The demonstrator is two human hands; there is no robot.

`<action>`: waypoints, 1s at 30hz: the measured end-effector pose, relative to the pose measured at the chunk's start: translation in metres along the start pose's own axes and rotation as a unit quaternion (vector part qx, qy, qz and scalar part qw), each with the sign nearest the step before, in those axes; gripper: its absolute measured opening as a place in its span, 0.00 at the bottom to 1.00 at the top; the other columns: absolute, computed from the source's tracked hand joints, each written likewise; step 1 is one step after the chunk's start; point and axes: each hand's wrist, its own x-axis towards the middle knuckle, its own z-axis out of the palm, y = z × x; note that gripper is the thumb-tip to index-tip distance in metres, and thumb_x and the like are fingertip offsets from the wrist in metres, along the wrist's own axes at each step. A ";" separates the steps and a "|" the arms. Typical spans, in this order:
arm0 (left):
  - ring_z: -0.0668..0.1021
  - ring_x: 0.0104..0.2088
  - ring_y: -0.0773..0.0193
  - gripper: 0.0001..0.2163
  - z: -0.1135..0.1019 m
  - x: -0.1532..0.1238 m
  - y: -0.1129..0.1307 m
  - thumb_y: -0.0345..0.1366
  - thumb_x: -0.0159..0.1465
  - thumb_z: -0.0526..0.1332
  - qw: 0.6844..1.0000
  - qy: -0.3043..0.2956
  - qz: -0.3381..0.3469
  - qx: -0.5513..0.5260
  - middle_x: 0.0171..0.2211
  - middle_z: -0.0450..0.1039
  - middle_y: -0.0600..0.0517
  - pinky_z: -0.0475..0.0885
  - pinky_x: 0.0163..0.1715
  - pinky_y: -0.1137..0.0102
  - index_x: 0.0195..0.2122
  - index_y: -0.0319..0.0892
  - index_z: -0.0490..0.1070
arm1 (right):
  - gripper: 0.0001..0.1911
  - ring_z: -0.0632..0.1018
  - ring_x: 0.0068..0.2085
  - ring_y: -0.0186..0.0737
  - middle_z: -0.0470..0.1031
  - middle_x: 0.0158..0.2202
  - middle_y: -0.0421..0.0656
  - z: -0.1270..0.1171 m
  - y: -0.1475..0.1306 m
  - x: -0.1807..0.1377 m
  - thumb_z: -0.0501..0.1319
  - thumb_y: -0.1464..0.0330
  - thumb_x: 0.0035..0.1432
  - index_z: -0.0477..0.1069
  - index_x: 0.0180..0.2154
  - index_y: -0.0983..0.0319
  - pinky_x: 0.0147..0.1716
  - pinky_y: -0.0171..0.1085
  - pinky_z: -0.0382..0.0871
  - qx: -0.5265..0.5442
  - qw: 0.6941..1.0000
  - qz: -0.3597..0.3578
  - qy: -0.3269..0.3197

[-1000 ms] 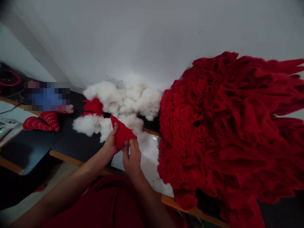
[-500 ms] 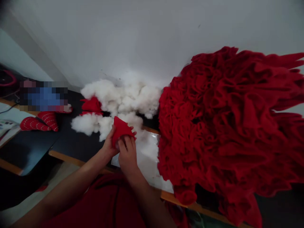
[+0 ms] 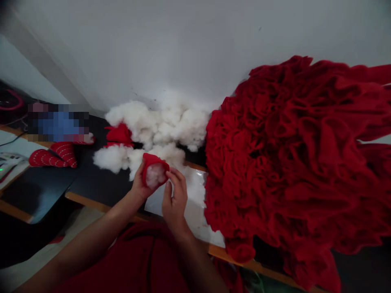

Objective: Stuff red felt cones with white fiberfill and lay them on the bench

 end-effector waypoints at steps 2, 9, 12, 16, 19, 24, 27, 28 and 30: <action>0.77 0.30 0.62 0.13 -0.003 0.001 0.007 0.43 0.59 0.55 0.999 0.019 0.026 -0.018 0.27 0.76 0.49 0.73 0.35 0.66 0.32 0.39 0.71 | 0.12 0.70 0.48 0.39 0.68 0.45 0.47 -0.008 0.019 0.002 0.49 0.71 0.59 0.66 0.43 0.61 0.48 0.44 0.65 -0.001 0.999 0.040 -0.005; 0.78 0.31 0.60 0.12 -0.014 -0.004 0.027 0.44 0.57 0.57 0.997 0.046 0.056 -0.024 0.29 0.76 0.50 0.73 0.34 0.63 0.32 0.40 0.71 | 0.16 0.71 0.43 0.41 0.66 0.45 0.51 -0.005 0.112 0.010 0.51 0.70 0.54 0.66 0.45 0.64 0.42 0.45 0.69 -0.138 0.979 0.104 -0.110; 0.78 0.32 0.60 0.14 -0.017 -0.005 0.031 0.46 0.56 0.58 0.998 0.030 0.053 -0.015 0.30 0.76 0.49 0.73 0.36 0.64 0.34 0.38 0.71 | 0.22 0.64 0.53 0.44 0.55 0.55 0.51 0.013 0.121 0.028 0.52 0.70 0.53 0.61 0.51 0.62 0.49 0.46 0.63 -0.190 0.973 0.101 -0.077; 0.77 0.35 0.61 0.15 -0.027 -0.007 0.033 0.45 0.57 0.57 0.999 0.006 0.039 0.002 0.34 0.76 0.48 0.72 0.39 0.65 0.37 0.38 0.70 | 0.32 0.54 0.59 0.56 0.47 0.59 0.50 0.039 0.122 0.034 0.60 0.72 0.44 0.59 0.53 0.60 0.51 0.48 0.58 -0.223 0.952 0.176 -0.112; 0.77 0.38 0.60 0.16 -0.038 -0.011 0.029 0.44 0.56 0.58 0.999 -0.018 0.028 0.019 0.38 0.76 0.47 0.72 0.40 0.65 0.39 0.39 0.70 | 0.27 0.61 0.54 0.55 0.59 0.54 0.52 0.044 0.130 0.022 0.56 0.76 0.43 0.64 0.49 0.61 0.48 0.47 0.60 -0.190 0.944 0.239 -0.121; 0.77 0.38 0.55 0.22 -0.046 -0.008 0.016 0.44 0.50 0.63 0.988 -0.116 -0.044 0.091 0.41 0.74 0.45 0.71 0.39 0.63 0.44 0.39 0.69 | 0.12 0.72 0.39 0.42 0.72 0.34 0.46 0.025 0.146 0.023 0.52 0.73 0.48 0.71 0.33 0.63 0.43 0.41 0.64 -0.107 0.953 0.252 -0.133; 0.77 0.35 0.54 0.29 -0.040 0.011 0.012 0.43 0.47 0.65 0.963 -0.183 -0.086 0.180 0.40 0.74 0.42 0.71 0.35 0.64 0.49 0.38 0.65 | 0.10 0.72 0.29 0.38 0.72 0.27 0.41 0.016 0.144 0.039 0.54 0.67 0.48 0.70 0.33 0.63 0.32 0.37 0.66 -0.040 0.955 0.267 -0.125; 0.77 0.34 0.55 0.30 -0.037 0.021 0.011 0.42 0.46 0.66 0.952 -0.199 -0.096 0.213 0.39 0.74 0.43 0.71 0.33 0.64 0.50 0.38 0.64 | 0.10 0.72 0.26 0.37 0.71 0.25 0.40 0.014 0.142 0.044 0.55 0.66 0.48 0.69 0.32 0.62 0.30 0.36 0.66 -0.015 0.954 0.271 -0.125; 0.77 0.32 0.57 0.30 -0.031 0.041 0.010 0.38 0.45 0.67 0.933 -0.215 -0.099 0.270 0.38 0.74 0.44 0.70 0.32 0.66 0.50 0.38 0.64 | 0.09 0.71 0.25 0.35 0.71 0.23 0.38 0.013 0.137 0.053 0.57 0.64 0.46 0.69 0.29 0.62 0.28 0.34 0.65 0.038 0.953 0.273 -0.125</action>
